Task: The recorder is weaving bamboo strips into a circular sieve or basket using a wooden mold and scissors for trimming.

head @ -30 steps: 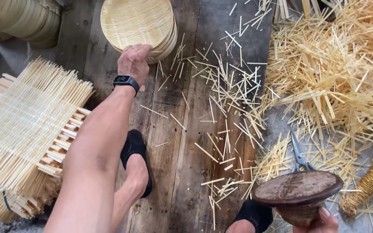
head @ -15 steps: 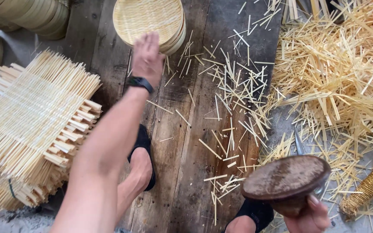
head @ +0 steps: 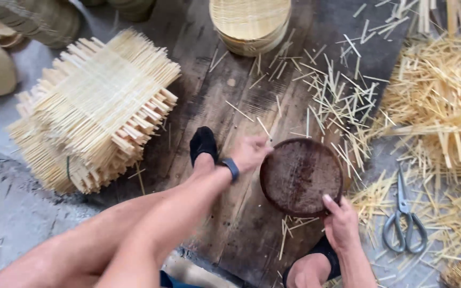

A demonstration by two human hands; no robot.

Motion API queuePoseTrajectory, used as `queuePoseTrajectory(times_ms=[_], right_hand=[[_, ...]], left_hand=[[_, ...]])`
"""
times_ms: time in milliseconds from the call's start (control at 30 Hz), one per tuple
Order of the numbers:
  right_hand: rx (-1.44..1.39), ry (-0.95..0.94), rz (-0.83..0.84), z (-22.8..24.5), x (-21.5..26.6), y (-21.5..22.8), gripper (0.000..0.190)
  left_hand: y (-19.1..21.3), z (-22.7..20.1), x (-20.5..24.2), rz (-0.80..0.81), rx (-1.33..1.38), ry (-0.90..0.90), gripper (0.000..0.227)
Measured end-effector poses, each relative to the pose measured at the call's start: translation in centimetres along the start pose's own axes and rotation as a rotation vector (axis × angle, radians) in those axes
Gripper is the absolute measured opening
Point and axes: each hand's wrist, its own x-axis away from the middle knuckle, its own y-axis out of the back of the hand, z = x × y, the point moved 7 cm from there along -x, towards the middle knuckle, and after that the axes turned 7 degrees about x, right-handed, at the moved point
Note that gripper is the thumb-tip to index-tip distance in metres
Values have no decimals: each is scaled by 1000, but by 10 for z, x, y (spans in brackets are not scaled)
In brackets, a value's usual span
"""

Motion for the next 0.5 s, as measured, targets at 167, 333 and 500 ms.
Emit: queuePoseTrajectory(times_ms=[167,333,500], right_hand=[[95,-93,-118,-23,26,27,27],[40,-77,-111,-49,26,66,33],[42,-90,-83,-53,22,73,35]], left_hand=[[224,19,-25,-175,-873,-36,19],[305,38,-5,55,-1234,175,39],[312,21,-4,105,-1348,229,20]])
